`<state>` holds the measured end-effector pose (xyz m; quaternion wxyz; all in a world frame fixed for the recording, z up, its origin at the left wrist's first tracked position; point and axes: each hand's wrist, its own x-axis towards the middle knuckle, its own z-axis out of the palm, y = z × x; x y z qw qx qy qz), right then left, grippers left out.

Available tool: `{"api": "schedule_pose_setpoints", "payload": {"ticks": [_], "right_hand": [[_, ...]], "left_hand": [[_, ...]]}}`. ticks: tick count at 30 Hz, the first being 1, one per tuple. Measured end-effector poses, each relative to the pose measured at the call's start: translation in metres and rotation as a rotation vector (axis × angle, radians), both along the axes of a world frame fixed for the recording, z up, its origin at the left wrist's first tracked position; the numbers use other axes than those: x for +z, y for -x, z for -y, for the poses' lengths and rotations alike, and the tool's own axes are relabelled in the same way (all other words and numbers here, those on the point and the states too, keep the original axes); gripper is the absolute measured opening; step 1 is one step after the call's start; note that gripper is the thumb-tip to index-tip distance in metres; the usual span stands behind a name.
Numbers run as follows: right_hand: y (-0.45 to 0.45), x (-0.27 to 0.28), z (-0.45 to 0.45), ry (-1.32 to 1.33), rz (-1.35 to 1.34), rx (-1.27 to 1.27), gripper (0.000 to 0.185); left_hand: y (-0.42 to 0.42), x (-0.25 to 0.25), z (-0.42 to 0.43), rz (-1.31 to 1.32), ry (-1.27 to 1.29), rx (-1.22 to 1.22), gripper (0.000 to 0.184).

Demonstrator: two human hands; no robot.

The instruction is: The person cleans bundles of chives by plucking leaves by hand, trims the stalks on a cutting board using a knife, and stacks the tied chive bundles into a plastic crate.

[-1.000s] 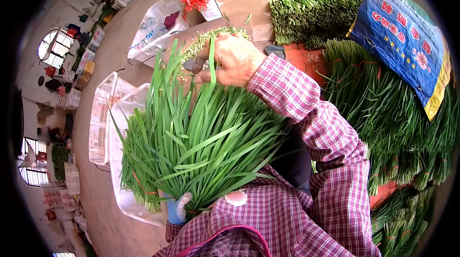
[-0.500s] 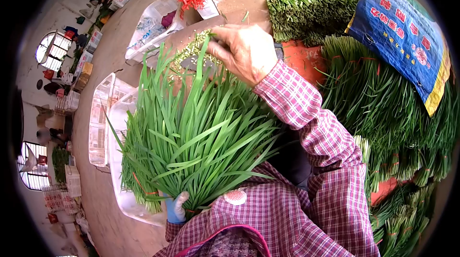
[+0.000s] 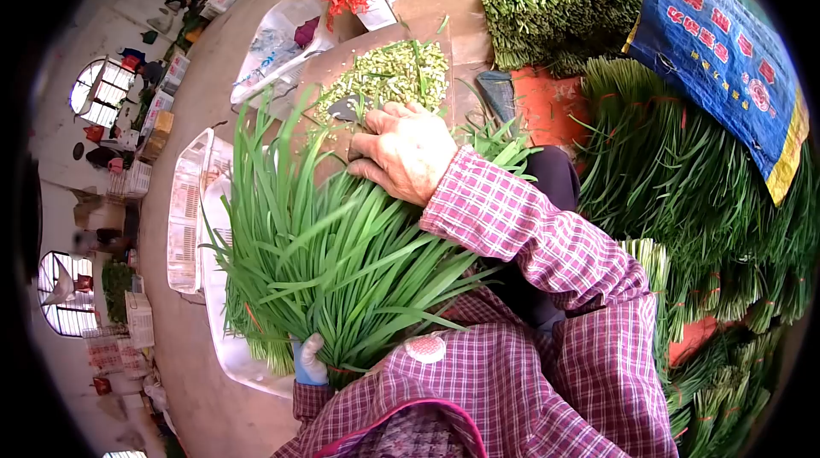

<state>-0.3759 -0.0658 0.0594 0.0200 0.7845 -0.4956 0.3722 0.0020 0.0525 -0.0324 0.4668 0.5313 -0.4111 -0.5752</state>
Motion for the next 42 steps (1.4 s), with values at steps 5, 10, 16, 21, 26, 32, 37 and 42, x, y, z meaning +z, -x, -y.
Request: {"api": "schedule_pose_setpoints", "payload": {"ticks": [5,10,16,21,26,32,37,42], "right_hand": [[-0.015,0.000,0.009,0.061,0.089,-0.018,0.025],[-0.018,0.012,0.013,0.051,0.035,-0.053,0.024],[-0.019,0.019,0.018,0.124,0.011,-0.083,0.036],[-0.020,0.017,0.024,0.208,-0.073,-0.051,0.030],[-0.022,0.019,0.026,0.216,-0.059,0.035,0.023],[-0.025,0.018,0.022,0.131,-0.125,0.082,0.020],[-0.028,0.006,0.026,0.194,-0.107,0.074,0.013],[-0.005,0.012,0.047,0.139,0.130,-0.222,0.020]], "left_hand": [[-0.022,-0.025,0.001,-0.097,-0.007,0.039,0.066],[-0.022,-0.026,0.002,-0.043,0.006,-0.023,0.058],[-0.012,-0.012,0.002,-0.132,-0.049,-0.106,0.055],[-0.004,-0.006,0.000,-0.073,-0.006,-0.061,0.059],[-0.004,-0.007,0.001,-0.083,0.020,-0.084,0.058],[0.011,0.012,0.001,0.025,0.010,-0.052,0.054],[0.012,0.012,0.003,0.098,0.016,-0.086,0.051],[0.000,-0.003,-0.002,0.092,0.013,-0.028,0.054]]}}
